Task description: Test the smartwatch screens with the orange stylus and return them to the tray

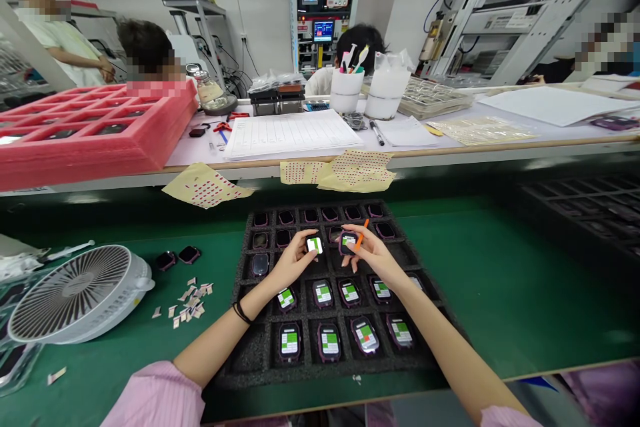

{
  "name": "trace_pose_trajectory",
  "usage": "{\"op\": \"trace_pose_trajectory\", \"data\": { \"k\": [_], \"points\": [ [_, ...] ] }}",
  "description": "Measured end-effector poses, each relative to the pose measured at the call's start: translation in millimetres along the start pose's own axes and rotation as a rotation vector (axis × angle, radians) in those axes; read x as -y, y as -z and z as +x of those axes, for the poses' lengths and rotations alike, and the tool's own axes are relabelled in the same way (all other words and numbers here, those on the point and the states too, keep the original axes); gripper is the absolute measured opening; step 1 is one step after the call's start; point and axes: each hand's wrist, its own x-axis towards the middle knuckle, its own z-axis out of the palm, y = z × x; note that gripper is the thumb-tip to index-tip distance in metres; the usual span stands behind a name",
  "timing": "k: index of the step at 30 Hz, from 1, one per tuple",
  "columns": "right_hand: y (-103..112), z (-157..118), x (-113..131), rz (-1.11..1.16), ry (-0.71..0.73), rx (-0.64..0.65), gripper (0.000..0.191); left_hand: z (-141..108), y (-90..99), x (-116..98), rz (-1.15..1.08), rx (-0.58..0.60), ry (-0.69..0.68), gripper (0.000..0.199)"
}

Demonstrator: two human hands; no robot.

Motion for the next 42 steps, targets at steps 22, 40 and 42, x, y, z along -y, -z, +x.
{"op": "trace_pose_trajectory", "data": {
  "k": [22, 40, 42],
  "points": [
    [0.9, 1.0, -4.1, 0.004, 0.006, 0.067, 0.042, -2.1, 3.5, -5.9, 0.083, -0.091, 0.046, 0.037],
    [2.9, 1.8, -2.3, -0.032, 0.004, -0.043, 0.036, -0.6, 1.4, 5.2, 0.066, 0.079, -0.011, 0.051],
    [3.0, 2.2, -3.8, -0.018, 0.013, -0.027, 0.037, 0.1, 1.5, 6.9, 0.01, 0.084, 0.012, 0.052]
  ]
}}
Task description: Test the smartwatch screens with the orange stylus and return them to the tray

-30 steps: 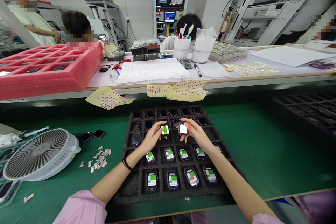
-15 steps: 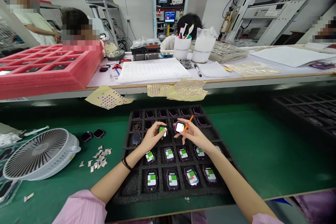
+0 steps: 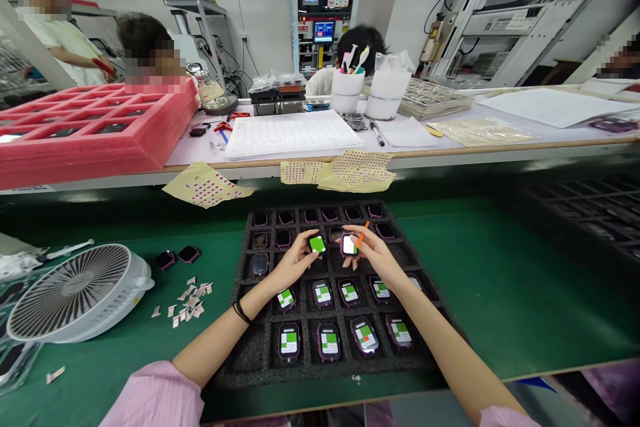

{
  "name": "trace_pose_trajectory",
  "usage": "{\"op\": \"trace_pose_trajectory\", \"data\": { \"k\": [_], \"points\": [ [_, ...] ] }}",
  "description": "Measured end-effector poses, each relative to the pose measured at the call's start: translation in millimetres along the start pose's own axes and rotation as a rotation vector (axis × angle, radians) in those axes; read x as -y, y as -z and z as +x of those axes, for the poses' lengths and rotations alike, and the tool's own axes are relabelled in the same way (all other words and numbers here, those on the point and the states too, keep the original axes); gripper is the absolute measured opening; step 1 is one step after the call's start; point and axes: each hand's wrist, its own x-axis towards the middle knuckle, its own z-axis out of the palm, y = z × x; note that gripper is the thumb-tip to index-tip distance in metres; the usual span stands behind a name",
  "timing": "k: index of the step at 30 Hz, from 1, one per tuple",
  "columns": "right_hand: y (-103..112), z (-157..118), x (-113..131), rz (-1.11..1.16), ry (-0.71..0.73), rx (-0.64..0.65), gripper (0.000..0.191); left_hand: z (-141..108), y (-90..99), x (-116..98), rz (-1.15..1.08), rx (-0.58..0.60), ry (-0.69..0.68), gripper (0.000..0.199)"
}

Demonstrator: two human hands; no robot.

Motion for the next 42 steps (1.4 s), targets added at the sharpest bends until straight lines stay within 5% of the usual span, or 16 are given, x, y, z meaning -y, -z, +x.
{"op": "trace_pose_trajectory", "data": {
  "k": [8, 16, 33, 42],
  "points": [
    [-3.5, -0.9, -1.6, 0.02, 0.019, 0.062, 0.053, 0.3, 0.8, -3.6, -0.008, -0.06, -0.018, 0.05],
    [-1.9, -0.5, 2.3, 0.018, 0.011, -0.058, 0.03, -1.3, 1.4, -14.2, 0.038, -0.172, 0.036, 0.04],
    [-3.8, -1.4, -0.5, -0.014, 0.009, 0.048, 0.052, 1.3, 0.9, -0.8, 0.078, -0.135, -0.042, 0.046],
    [-3.3, -2.2, 3.0, 0.044, -0.008, 0.071, 0.055, 1.2, 1.0, 2.4, -0.076, -0.043, -0.017, 0.057]
  ]
}}
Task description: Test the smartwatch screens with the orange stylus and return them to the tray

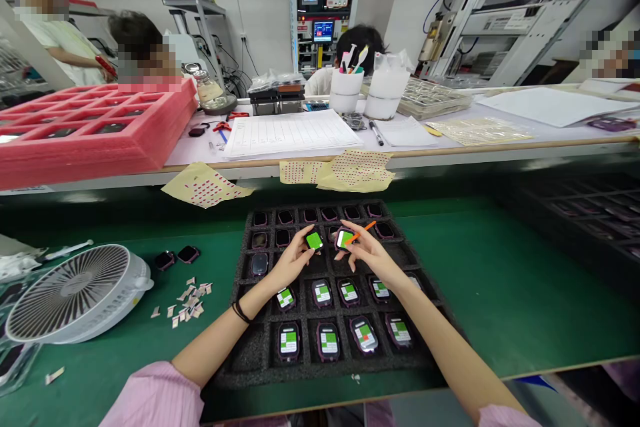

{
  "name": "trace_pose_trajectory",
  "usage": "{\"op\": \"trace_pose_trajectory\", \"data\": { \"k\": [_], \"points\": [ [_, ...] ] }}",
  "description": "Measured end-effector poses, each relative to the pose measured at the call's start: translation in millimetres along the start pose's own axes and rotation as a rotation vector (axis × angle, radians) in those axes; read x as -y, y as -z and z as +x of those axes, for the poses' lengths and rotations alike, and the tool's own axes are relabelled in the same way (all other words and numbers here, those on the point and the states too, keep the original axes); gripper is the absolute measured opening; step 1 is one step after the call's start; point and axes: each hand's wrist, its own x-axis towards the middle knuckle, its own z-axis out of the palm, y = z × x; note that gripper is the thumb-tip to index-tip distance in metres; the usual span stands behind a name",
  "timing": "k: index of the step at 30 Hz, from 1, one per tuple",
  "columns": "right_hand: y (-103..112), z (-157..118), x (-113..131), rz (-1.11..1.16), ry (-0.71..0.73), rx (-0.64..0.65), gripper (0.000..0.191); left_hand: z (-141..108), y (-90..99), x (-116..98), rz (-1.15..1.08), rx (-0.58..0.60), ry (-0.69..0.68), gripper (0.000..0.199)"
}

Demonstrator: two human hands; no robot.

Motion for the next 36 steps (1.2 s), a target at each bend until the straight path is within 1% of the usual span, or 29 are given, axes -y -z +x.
{"op": "trace_pose_trajectory", "data": {
  "k": [4, 7, 10, 12, 15, 18, 22, 30, 36],
  "points": [
    [1.3, 1.0, -0.5, -0.015, -0.004, -0.1, 0.047, 0.3, 0.9, -2.2, -0.018, -0.018, 0.002, 0.054],
    [1.8, 1.6, 0.5, -0.048, -0.013, -0.195, 0.04, -0.5, 1.8, -5.9, 0.026, -0.042, -0.003, 0.047],
    [2.2, 2.1, 1.6, -0.064, -0.02, -0.239, 0.038, -1.2, 2.0, -8.9, 0.065, -0.065, -0.006, 0.043],
    [2.4, 2.4, 1.5, -0.061, -0.012, -0.241, 0.041, -1.0, 1.5, -9.3, 0.031, -0.059, -0.002, 0.046],
    [2.6, 2.8, 0.0, -0.047, 0.018, -0.222, 0.052, -0.4, 0.5, -7.7, -0.023, -0.04, 0.014, 0.052],
    [2.6, 3.0, -2.1, -0.045, 0.036, -0.18, 0.061, -0.2, -0.1, -5.6, -0.016, -0.036, 0.024, 0.055],
    [2.4, 3.2, -4.6, -0.057, 0.033, -0.15, 0.066, -0.2, 0.2, -4.3, 0.001, -0.029, -0.001, 0.056],
    [2.5, 2.9, -4.0, -0.045, 0.029, -0.141, 0.06, 0.2, 1.3, -6.9, 0.022, -0.069, 0.009, 0.053],
    [2.2, 3.0, -3.8, -0.051, 0.011, -0.127, 0.055, 0.7, -0.1, -6.2, 0.054, -0.131, -0.034, 0.049]
  ]
}}
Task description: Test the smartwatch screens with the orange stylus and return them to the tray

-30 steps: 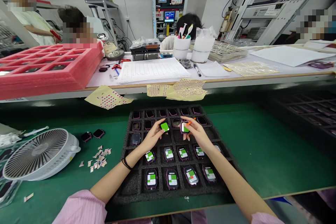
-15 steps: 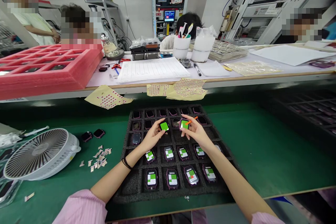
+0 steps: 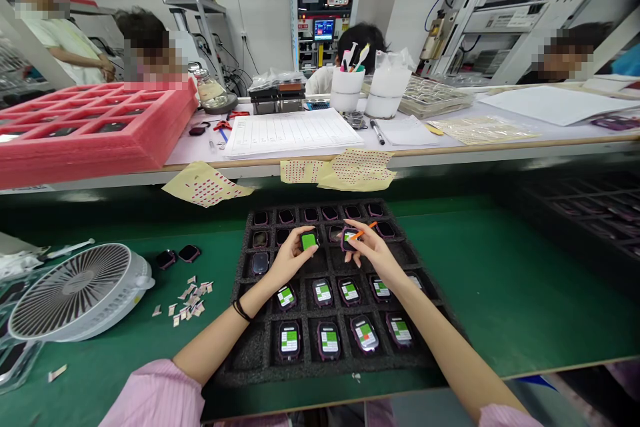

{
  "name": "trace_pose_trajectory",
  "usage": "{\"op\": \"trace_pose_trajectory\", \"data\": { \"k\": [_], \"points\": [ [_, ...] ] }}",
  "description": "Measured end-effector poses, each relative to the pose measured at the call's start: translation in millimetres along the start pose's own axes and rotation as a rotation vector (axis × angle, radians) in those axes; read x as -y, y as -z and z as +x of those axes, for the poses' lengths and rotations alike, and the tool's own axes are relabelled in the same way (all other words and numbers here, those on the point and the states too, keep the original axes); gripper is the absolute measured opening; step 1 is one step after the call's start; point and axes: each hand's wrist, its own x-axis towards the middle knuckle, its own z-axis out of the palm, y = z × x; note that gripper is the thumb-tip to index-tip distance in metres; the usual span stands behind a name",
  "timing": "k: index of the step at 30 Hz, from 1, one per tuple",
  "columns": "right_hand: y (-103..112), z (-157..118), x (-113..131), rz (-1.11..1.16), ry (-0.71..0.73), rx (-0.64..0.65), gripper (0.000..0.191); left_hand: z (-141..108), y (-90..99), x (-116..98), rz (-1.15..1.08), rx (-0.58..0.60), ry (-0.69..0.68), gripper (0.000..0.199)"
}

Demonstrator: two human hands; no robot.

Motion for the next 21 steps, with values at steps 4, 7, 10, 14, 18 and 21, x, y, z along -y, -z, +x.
{"op": "trace_pose_trajectory", "data": {
  "k": [4, 7, 10, 14, 18, 21],
  "points": [
    [0.6, 0.2, -0.2, 0.007, 0.0, 0.0, 0.051, -1.0, 0.2, 0.6, 0.057, 0.022, -0.008, 0.049],
    [0.4, 0.4, -0.1, 0.019, -0.005, -0.009, 0.046, -1.5, -0.4, 1.8, 0.11, 0.073, -0.025, 0.058],
    [-2.3, 1.0, -0.5, 0.02, -0.015, 0.005, 0.046, -2.0, -2.4, 2.7, 0.15, 0.096, -0.057, 0.062],
    [-7.5, 2.1, -2.3, 0.007, -0.04, 0.043, 0.049, -4.6, -6.0, 0.5, 0.2, 0.117, -0.104, 0.065],
    [-9.2, 2.2, -3.9, -0.002, -0.056, 0.048, 0.048, -7.7, -8.6, -4.6, 0.205, 0.135, -0.09, 0.068],
    [-8.7, 1.7, -4.0, -0.004, -0.057, 0.037, 0.047, -8.1, -9.5, -7.5, 0.209, 0.116, -0.079, 0.053]
  ]
}}
